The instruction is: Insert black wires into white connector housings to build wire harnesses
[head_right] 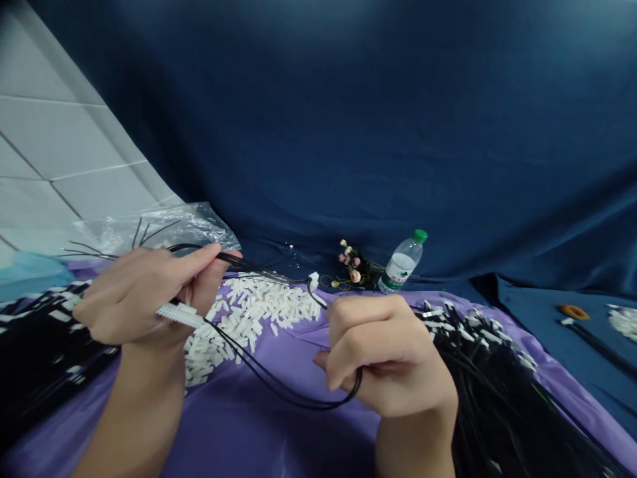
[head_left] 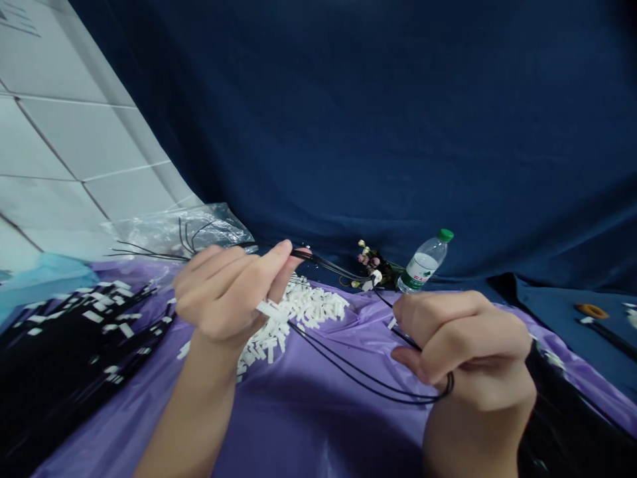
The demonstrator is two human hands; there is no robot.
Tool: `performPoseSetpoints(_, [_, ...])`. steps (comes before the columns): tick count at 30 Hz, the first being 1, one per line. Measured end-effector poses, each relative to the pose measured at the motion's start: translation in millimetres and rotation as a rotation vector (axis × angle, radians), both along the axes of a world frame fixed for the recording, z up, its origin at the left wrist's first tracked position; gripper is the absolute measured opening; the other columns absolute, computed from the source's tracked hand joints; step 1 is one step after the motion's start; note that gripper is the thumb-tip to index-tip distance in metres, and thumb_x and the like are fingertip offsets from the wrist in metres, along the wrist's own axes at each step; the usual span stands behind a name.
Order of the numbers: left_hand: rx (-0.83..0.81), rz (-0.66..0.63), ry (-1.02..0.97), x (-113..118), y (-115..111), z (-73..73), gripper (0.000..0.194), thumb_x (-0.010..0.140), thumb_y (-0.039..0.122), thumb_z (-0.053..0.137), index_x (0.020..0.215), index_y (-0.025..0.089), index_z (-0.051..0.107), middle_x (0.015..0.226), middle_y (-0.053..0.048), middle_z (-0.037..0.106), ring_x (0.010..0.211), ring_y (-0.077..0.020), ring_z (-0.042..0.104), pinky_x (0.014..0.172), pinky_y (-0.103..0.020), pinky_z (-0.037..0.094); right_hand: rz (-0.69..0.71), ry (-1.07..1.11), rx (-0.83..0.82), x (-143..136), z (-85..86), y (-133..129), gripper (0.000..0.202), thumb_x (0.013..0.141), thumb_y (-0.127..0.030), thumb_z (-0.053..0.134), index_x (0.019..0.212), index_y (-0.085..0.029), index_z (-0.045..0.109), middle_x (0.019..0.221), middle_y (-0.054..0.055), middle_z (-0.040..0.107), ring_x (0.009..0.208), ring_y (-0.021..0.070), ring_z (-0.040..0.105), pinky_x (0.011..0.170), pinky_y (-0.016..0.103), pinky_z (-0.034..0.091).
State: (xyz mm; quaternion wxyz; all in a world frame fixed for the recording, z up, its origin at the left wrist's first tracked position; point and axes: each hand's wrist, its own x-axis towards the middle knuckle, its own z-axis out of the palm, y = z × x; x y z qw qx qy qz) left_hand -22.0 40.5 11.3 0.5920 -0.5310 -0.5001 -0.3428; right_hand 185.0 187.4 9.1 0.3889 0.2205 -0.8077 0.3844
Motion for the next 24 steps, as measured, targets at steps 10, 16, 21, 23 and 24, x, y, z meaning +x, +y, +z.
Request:
performPoseSetpoints(10, [-0.272,-0.145,-0.271,-9.2,5.3,-6.9,0.009,0.076,0.031,0.07,0.084,0.031,0.069,0.056,0.003,0.059,0.05,-0.0129,0.053,0.052,-0.029,0.036,-0.458,0.033,0.092,-20.8,-0.5,6.8,0.044,0.074,-0.01,0.07,0.116,-0.025,0.062,0.124,0.007,0.057,0.119,0.027,0.052,0.101,0.046,0.045])
performPoseSetpoints(16, [-0.316,-0.21,-0.273,-12.2,7.0,-7.7,0.011,0.074,0.028,0.073,0.084,0.028,0.069,0.056,0.003,0.06,0.051,-0.0126,0.052,0.053,-0.028,0.034,-0.44,-0.099,0.14,-18.5,-2.1,15.8,0.034,0.076,-0.015,0.072,0.109,-0.021,0.066,0.101,0.003,0.07,0.093,0.0179,0.065,0.082,0.032,0.053])
performPoseSetpoints(21, [-0.391,-0.197,-0.348,-14.9,11.4,-10.0,0.005,0.074,0.03,0.072,0.079,0.029,0.069,0.057,0.003,0.06,0.052,-0.013,0.053,0.055,-0.028,0.036,-0.442,-0.08,0.088,-15.2,-3.4,16.4,0.032,0.074,-0.014,0.073,0.106,-0.022,0.069,0.094,0.003,0.072,0.082,0.0162,0.067,0.075,0.03,0.053])
performPoseSetpoints(23, [-0.403,-0.24,-0.435,-12.1,15.0,-9.8,0.005,0.074,0.031,0.072,0.077,0.028,0.069,0.055,0.004,0.057,0.051,-0.0121,0.051,0.055,-0.028,0.035,-0.456,-0.086,0.025,-17.3,-4.9,16.2,0.029,0.074,-0.015,0.074,0.102,-0.023,0.071,0.09,0.002,0.072,0.077,0.0161,0.067,0.07,0.03,0.052])
performPoseSetpoints(24, [-0.405,-0.282,-0.504,-10.3,16.8,-9.3,0.006,0.074,0.03,0.072,0.077,0.028,0.068,0.051,0.004,0.053,0.048,-0.0109,0.048,0.054,-0.027,0.034,-0.471,-0.091,-0.026,-19.1,-6.2,16.6,0.026,0.074,-0.015,0.074,0.098,-0.024,0.072,0.088,0.002,0.072,0.076,0.0161,0.066,0.066,0.029,0.051])
